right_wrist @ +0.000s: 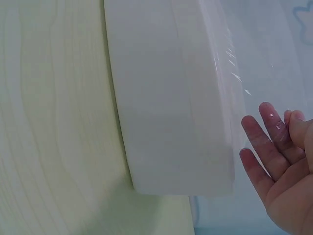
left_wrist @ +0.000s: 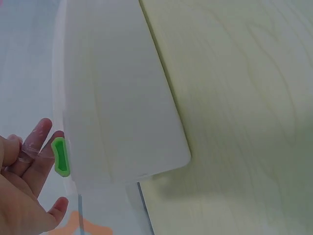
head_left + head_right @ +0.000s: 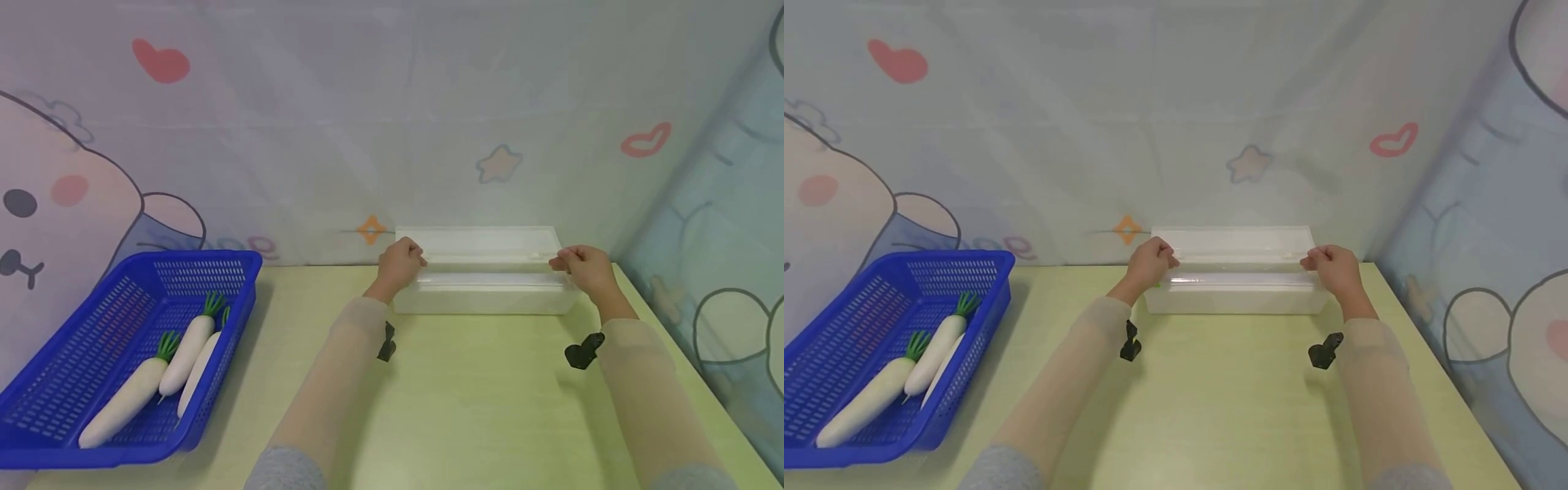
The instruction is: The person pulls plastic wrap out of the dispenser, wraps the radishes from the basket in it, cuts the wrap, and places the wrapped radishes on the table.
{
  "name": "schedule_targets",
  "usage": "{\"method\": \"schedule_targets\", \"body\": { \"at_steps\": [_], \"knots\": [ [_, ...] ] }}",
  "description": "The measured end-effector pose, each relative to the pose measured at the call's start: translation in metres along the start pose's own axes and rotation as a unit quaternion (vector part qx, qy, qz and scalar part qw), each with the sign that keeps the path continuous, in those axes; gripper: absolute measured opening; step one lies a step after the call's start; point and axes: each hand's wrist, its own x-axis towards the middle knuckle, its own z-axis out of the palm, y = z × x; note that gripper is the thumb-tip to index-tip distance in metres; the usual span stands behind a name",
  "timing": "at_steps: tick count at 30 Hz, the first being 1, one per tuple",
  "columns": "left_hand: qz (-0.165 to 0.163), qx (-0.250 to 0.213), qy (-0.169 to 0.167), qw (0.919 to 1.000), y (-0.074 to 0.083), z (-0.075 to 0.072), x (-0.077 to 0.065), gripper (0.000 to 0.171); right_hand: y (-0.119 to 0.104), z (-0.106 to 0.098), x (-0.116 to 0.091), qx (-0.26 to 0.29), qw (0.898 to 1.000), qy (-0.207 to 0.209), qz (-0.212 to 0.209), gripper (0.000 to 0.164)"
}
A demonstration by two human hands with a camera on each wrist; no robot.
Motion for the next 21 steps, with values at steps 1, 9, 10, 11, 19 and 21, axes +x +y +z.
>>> {"method": "schedule_targets", "body": {
  "at_steps": [1,9,10,11,19,21],
  "knots": [
    [-0.003,-0.004,-0.001,1.0000,0.000,0.000,0.000,0.022,0.000,0.000,0.000,0.001,1.000,0.000,-0.002,0.048],
    [-0.004,-0.046,-0.007,0.9989,0.004,-0.005,0.003,0.023,-0.005,-0.005,0.001,0.008,1.000,-0.012,-0.018,0.051],
    [-0.003,-0.050,-0.010,0.9987,0.005,-0.006,0.003,0.023,-0.005,-0.006,0.001,0.008,1.000,-0.011,-0.018,0.052],
    [-0.003,-0.054,-0.013,0.9984,0.005,-0.007,0.004,0.024,-0.006,-0.007,0.001,0.007,1.000,-0.010,-0.017,0.051],
    [-0.002,-0.088,-0.018,0.9960,0.007,-0.013,0.007,0.025,-0.015,-0.011,0.002,0.031,0.999,-0.009,-0.019,0.049],
    [0.000,-0.095,-0.020,0.9953,0.008,-0.015,0.007,0.027,-0.017,-0.013,0.003,0.037,0.999,-0.012,-0.023,0.049]
  ]
}}
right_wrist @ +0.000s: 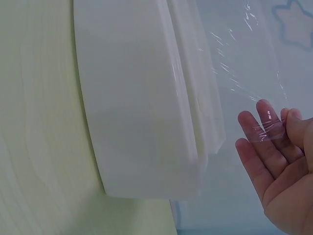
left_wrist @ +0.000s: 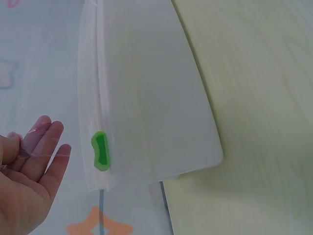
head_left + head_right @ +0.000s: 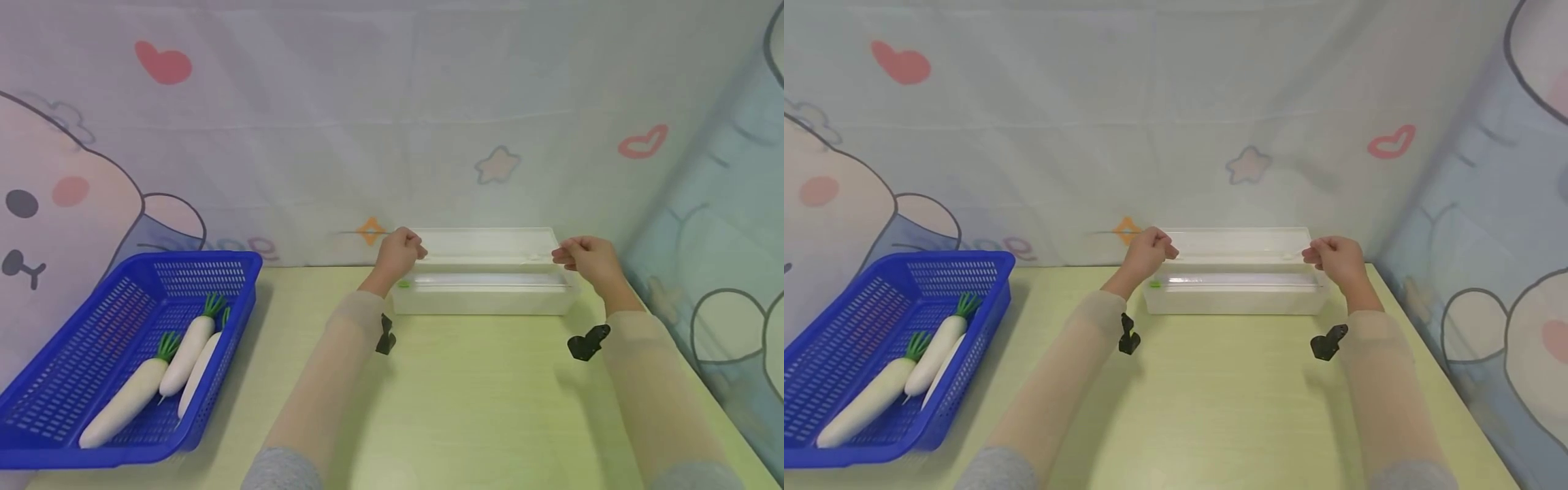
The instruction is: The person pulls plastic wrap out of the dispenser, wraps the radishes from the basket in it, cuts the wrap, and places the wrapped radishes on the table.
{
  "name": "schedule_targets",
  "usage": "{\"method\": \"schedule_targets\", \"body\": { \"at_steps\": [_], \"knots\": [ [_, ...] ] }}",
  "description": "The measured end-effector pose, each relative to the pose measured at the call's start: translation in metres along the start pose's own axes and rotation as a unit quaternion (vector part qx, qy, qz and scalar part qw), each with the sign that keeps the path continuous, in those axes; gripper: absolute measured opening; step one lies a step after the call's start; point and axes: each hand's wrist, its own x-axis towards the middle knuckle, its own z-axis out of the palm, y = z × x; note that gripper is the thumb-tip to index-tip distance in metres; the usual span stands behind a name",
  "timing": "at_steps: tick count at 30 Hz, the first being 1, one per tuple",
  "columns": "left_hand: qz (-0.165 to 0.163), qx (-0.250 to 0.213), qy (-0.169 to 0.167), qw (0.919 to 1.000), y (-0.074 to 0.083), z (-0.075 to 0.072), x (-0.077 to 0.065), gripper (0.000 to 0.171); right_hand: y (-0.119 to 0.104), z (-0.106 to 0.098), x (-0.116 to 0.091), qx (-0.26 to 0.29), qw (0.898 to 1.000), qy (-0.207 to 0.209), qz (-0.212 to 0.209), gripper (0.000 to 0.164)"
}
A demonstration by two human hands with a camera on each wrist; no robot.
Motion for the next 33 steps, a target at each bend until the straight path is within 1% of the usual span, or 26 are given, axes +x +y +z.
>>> {"method": "schedule_targets", "body": {
  "at_steps": [3,8,13,20,28,33],
  "knots": [
    [0.001,-0.011,-0.002,0.9999,0.004,-0.001,-0.001,0.029,-0.003,-0.003,0.000,0.008,1.000,0.000,-0.005,0.049],
    [0.005,-0.026,0.004,0.9996,0.009,-0.003,-0.001,0.029,-0.007,-0.005,0.002,0.012,1.000,0.003,-0.010,0.049],
    [0.000,-0.029,0.007,0.9995,0.013,-0.005,-0.001,0.025,-0.011,-0.008,0.002,0.007,1.000,0.008,-0.009,0.049],
    [0.001,-0.026,0.003,0.9996,0.019,-0.008,-0.003,0.024,-0.014,-0.013,0.001,0.010,1.000,0.017,-0.012,0.048],
    [0.017,-0.025,0.009,0.9995,0.024,-0.012,-0.004,0.023,-0.023,-0.016,-0.001,0.001,1.000,0.020,-0.009,0.051],
    [0.024,-0.024,0.011,0.9993,0.029,-0.015,-0.004,0.023,-0.029,-0.020,-0.001,0.012,1.000,0.024,-0.014,0.051]
  ]
}}
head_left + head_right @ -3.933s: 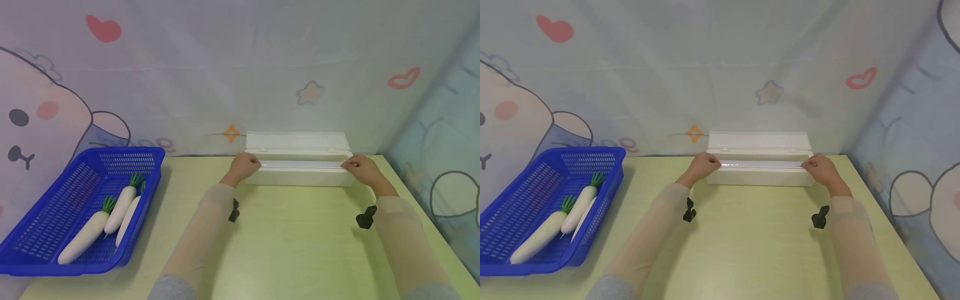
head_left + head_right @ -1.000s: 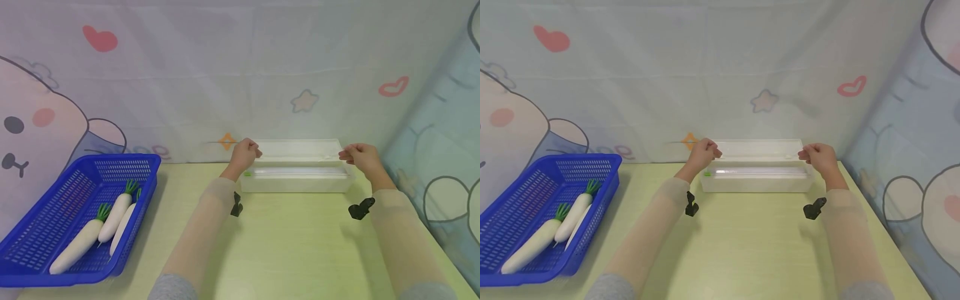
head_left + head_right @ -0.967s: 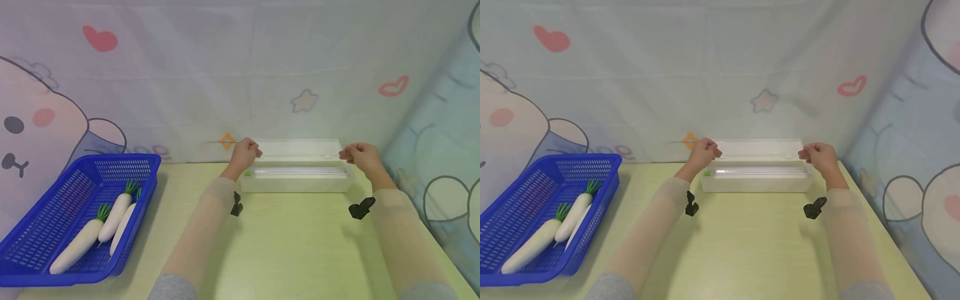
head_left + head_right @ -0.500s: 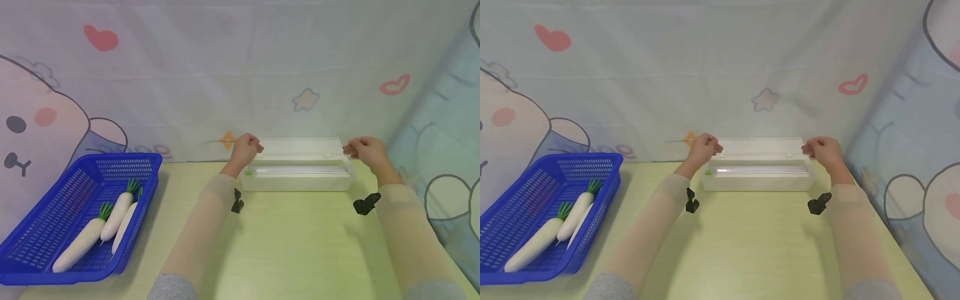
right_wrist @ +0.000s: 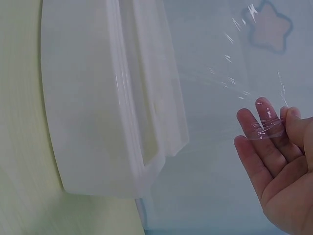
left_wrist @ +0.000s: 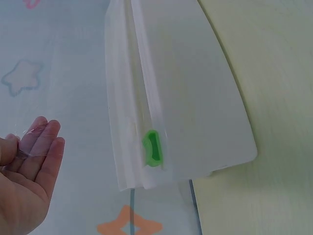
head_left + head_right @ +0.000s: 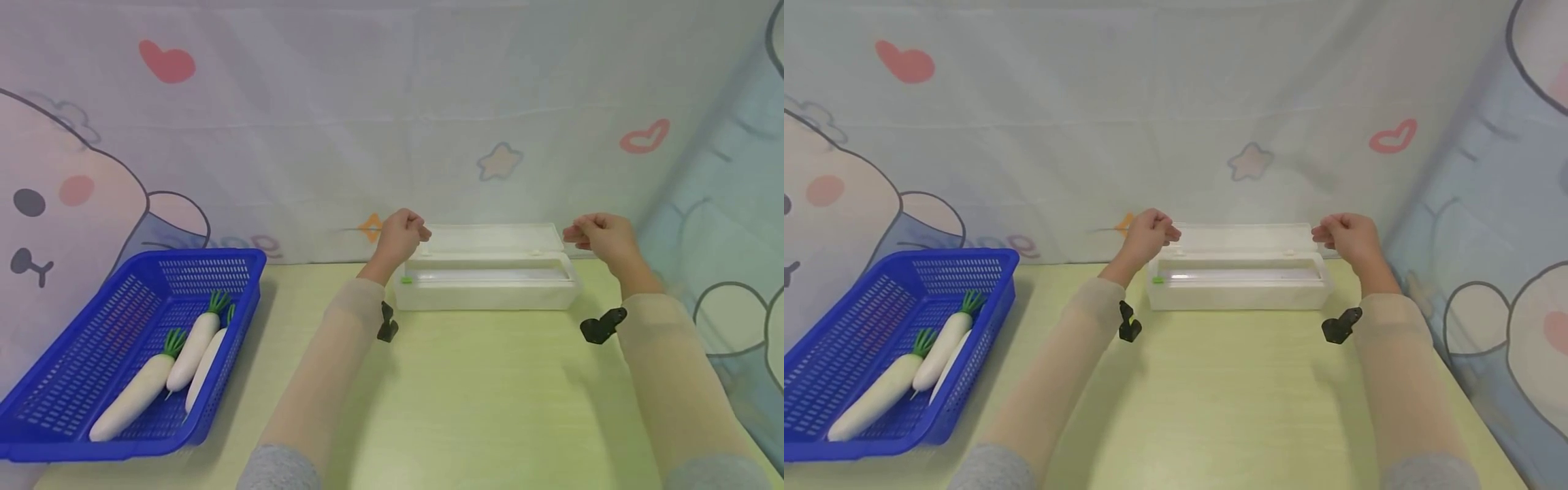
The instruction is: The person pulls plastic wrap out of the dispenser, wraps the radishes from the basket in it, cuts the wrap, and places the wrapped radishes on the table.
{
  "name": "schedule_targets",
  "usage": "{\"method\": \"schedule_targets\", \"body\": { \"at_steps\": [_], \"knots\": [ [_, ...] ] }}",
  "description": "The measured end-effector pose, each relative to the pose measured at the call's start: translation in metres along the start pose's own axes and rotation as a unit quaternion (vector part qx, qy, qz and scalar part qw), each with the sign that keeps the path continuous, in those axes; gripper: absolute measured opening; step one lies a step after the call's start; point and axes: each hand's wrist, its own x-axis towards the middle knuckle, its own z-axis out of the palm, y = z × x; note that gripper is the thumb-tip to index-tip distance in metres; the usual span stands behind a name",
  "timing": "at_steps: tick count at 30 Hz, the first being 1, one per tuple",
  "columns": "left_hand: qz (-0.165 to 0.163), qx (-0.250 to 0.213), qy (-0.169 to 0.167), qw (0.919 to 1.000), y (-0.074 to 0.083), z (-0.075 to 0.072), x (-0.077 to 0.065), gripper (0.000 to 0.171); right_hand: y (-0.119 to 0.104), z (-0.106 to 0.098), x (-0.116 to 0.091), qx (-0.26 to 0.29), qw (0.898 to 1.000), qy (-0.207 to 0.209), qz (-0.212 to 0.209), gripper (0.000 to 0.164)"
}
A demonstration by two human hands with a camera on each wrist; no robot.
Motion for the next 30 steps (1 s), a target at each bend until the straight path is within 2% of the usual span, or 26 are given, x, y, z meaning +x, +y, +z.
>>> {"method": "schedule_targets", "body": {
  "at_steps": [10,16,21,30],
  "knots": [
    [0.016,0.004,0.003,0.9999,0.018,-0.011,0.007,0.023,-0.015,-0.008,0.009,0.017,1.000,0.004,-0.013,0.047],
    [0.003,-0.009,0.009,0.9999,0.027,-0.014,0.011,0.021,-0.024,-0.012,0.018,0.002,1.000,0.002,-0.010,0.049],
    [-0.007,-0.019,0.003,0.9998,0.028,-0.014,0.016,0.023,-0.027,-0.013,0.022,-0.012,1.000,0.000,0.005,0.049],
    [-0.007,-0.044,0.008,0.9990,0.035,-0.018,0.019,0.027,-0.037,-0.014,0.029,0.016,1.000,0.008,0.020,0.043]
  ]
}}
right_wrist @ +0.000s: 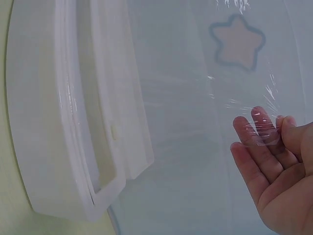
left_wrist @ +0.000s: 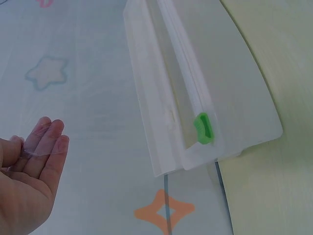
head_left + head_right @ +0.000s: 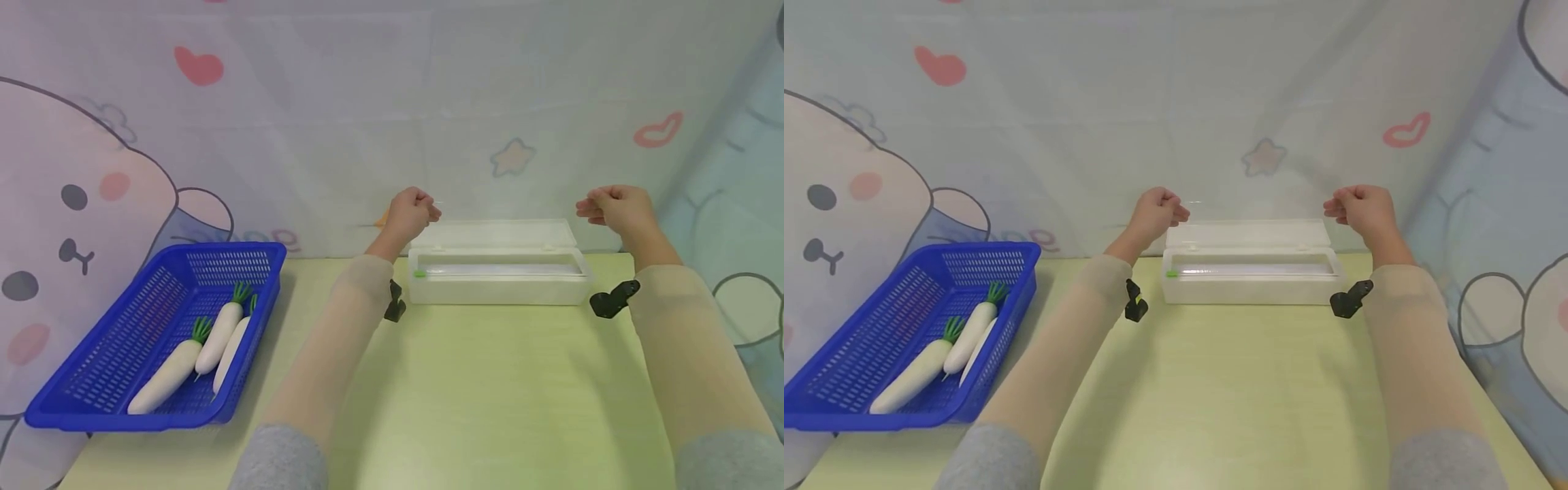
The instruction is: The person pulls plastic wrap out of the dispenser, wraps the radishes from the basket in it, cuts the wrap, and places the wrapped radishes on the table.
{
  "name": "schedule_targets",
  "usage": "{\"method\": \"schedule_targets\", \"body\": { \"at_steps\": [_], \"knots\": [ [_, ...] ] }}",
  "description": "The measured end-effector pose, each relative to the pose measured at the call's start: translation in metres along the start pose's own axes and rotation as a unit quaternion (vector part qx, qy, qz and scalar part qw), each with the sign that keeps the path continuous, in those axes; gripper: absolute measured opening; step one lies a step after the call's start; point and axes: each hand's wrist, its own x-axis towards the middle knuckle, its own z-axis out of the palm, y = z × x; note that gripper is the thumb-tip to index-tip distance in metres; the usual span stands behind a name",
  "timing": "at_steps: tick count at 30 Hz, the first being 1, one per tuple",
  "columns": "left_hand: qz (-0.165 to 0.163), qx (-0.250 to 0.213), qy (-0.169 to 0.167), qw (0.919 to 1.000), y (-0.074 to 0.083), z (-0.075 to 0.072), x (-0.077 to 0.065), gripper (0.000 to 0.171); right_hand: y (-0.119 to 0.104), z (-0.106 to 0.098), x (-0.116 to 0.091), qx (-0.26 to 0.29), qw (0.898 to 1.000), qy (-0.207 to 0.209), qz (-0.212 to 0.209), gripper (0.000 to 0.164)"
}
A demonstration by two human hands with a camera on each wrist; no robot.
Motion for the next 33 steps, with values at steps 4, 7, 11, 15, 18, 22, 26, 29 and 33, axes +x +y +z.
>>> {"method": "schedule_targets", "body": {
  "at_steps": [4,7,11,15,18,22,26,29,33],
  "knots": [
    [0.002,-0.001,0.005,1.0000,0.003,-0.002,0.000,0.026,-0.004,0.000,0.002,0.009,1.000,0.004,0.005,0.041],
    [0.002,-0.004,0.007,1.0000,0.006,-0.003,0.000,0.024,-0.007,-0.001,0.002,0.022,1.000,0.003,0.003,0.035],
    [0.007,-0.015,0.005,0.9998,0.011,-0.002,0.001,0.022,-0.009,-0.006,0.001,0.049,0.999,0.004,-0.009,0.029],
    [0.010,-0.018,0.007,0.9998,0.015,-0.002,0.001,0.021,-0.012,-0.010,0.001,0.053,0.998,0.001,-0.018,0.031],
    [0.009,-0.017,0.008,0.9998,0.017,-0.003,0.002,0.021,-0.014,-0.012,0.001,0.049,0.999,0.002,-0.016,0.031],
    [0.012,-0.028,0.007,0.9995,0.020,-0.006,0.002,0.020,-0.018,-0.013,0.001,0.054,0.998,0.005,-0.008,0.032],
    [0.015,-0.035,0.004,0.9993,0.022,-0.010,0.001,0.020,-0.020,-0.012,0.000,0.064,0.998,0.003,-0.005,0.032],
    [0.021,-0.036,0.001,0.9991,0.024,-0.010,-0.001,0.020,-0.020,-0.013,-0.002,0.077,0.997,0.003,-0.004,0.026],
    [0.024,-0.033,0.001,0.9992,0.028,-0.008,-0.001,0.020,-0.023,-0.018,-0.004,0.089,0.996,0.003,-0.003,0.023]
  ]
}}
